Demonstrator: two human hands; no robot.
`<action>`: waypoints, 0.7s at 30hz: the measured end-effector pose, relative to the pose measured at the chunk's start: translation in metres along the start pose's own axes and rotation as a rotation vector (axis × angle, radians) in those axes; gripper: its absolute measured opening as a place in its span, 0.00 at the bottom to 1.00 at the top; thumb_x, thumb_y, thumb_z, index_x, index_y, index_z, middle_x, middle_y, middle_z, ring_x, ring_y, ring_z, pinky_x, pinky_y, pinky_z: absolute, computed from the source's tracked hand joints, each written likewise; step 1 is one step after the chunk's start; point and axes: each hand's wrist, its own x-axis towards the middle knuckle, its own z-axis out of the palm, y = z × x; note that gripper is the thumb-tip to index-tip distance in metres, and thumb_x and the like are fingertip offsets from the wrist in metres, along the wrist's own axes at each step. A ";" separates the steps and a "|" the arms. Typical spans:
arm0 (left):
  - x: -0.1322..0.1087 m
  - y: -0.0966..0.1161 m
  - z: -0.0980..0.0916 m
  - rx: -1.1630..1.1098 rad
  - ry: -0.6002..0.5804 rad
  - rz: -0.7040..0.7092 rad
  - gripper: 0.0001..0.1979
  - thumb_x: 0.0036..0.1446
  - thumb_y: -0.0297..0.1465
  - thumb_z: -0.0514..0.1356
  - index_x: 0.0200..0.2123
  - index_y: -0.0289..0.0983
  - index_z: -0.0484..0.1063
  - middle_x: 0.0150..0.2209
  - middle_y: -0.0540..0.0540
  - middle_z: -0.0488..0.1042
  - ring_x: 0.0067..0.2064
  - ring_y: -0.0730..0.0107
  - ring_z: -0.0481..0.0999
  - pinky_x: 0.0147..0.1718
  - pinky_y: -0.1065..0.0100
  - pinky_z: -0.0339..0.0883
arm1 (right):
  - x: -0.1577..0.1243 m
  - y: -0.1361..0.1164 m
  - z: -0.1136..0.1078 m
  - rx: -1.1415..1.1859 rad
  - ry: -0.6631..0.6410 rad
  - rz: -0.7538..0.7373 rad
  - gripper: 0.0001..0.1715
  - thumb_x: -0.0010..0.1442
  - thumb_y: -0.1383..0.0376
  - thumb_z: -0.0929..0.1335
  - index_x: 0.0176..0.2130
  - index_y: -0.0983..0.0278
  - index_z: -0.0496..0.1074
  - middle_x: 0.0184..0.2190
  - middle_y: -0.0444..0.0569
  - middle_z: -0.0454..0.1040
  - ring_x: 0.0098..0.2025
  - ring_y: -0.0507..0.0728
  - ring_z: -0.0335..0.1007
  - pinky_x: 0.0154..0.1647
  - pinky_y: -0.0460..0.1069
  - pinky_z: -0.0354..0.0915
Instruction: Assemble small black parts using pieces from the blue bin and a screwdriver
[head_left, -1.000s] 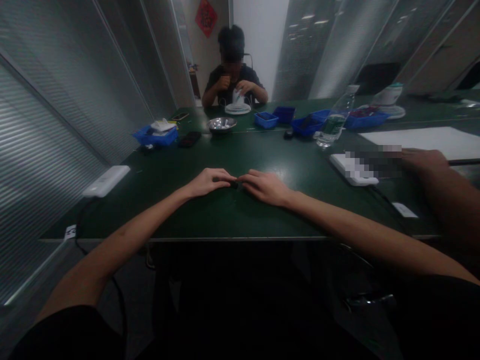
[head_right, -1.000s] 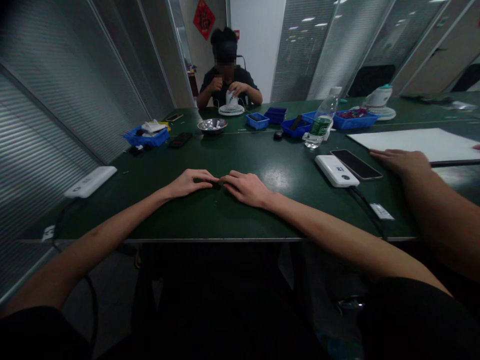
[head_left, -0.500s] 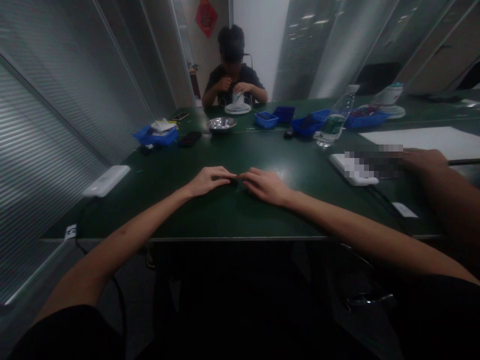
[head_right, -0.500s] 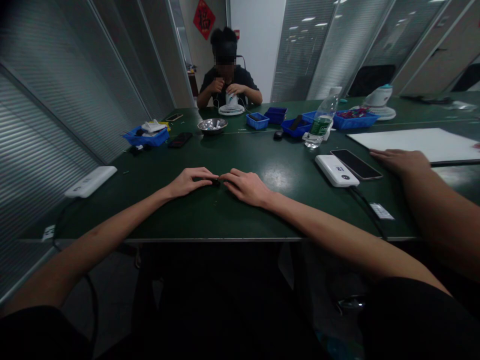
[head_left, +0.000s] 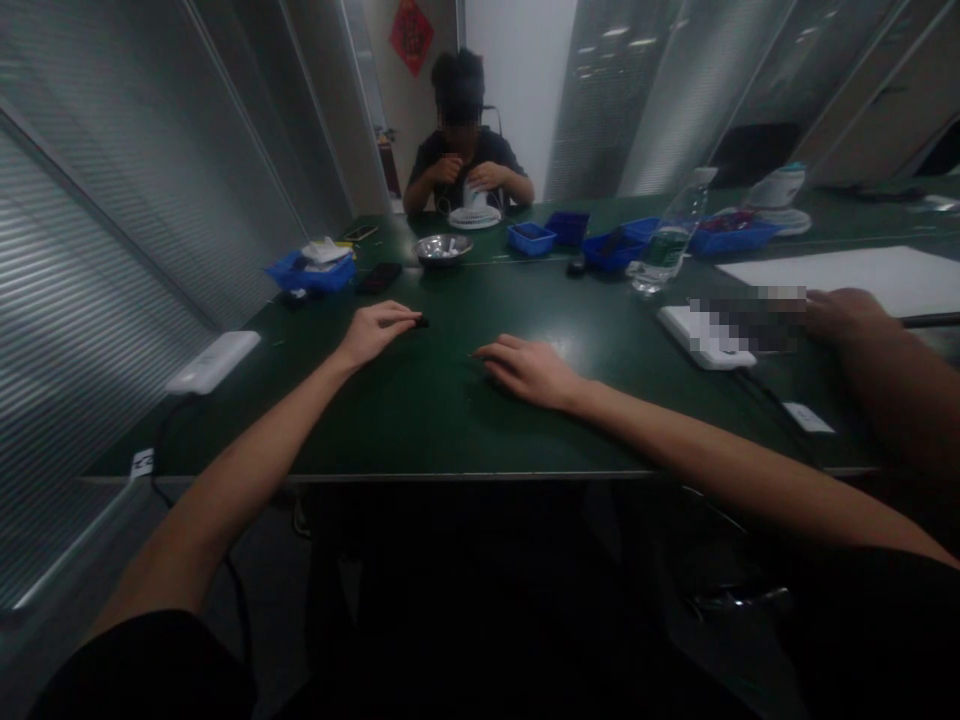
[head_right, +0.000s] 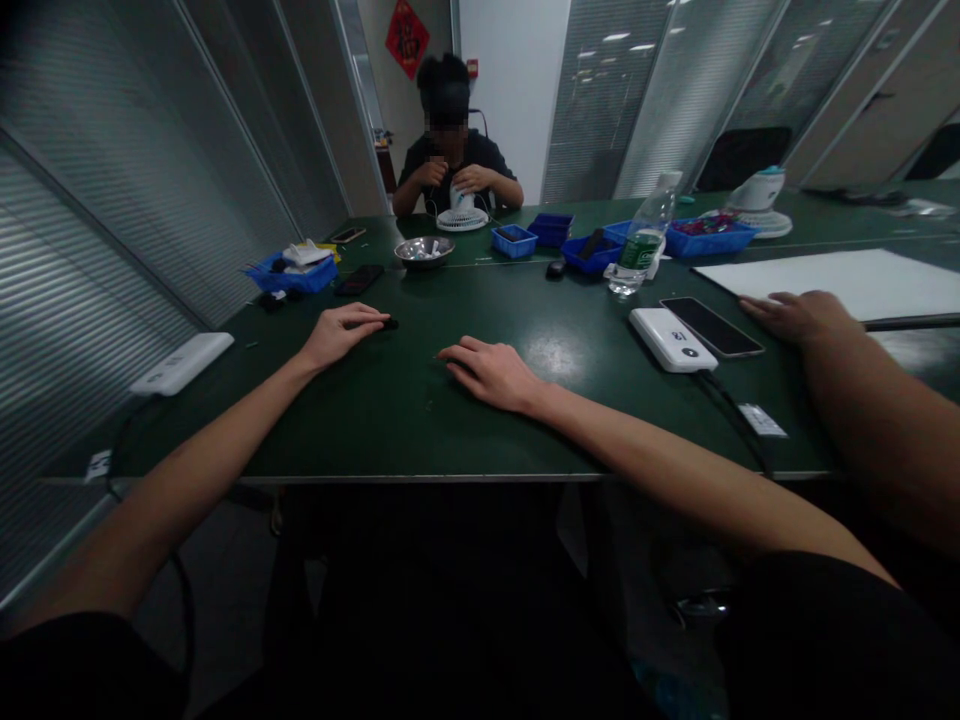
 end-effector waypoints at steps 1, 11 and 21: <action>0.000 -0.009 -0.010 0.046 0.062 -0.035 0.16 0.63 0.41 0.68 0.49 0.40 0.86 0.50 0.40 0.82 0.52 0.55 0.81 0.58 0.53 0.71 | 0.000 0.000 0.000 0.002 -0.001 0.000 0.23 0.78 0.58 0.61 0.63 0.63 0.72 0.51 0.54 0.75 0.38 0.55 0.71 0.35 0.50 0.61; -0.029 -0.097 -0.101 0.599 0.334 -0.505 0.12 0.63 0.27 0.65 0.48 0.34 0.85 0.46 0.42 0.83 0.49 0.57 0.78 0.59 0.60 0.66 | 0.000 -0.002 -0.002 -0.004 -0.017 0.005 0.23 0.78 0.58 0.61 0.63 0.63 0.72 0.52 0.54 0.76 0.37 0.55 0.71 0.35 0.49 0.61; -0.034 -0.104 -0.107 0.602 0.356 -0.645 0.13 0.62 0.25 0.68 0.50 0.30 0.84 0.35 0.46 0.82 0.41 0.61 0.75 0.55 0.60 0.67 | 0.001 0.000 -0.001 -0.006 -0.032 0.005 0.22 0.78 0.58 0.61 0.64 0.62 0.72 0.52 0.54 0.76 0.36 0.54 0.70 0.35 0.49 0.61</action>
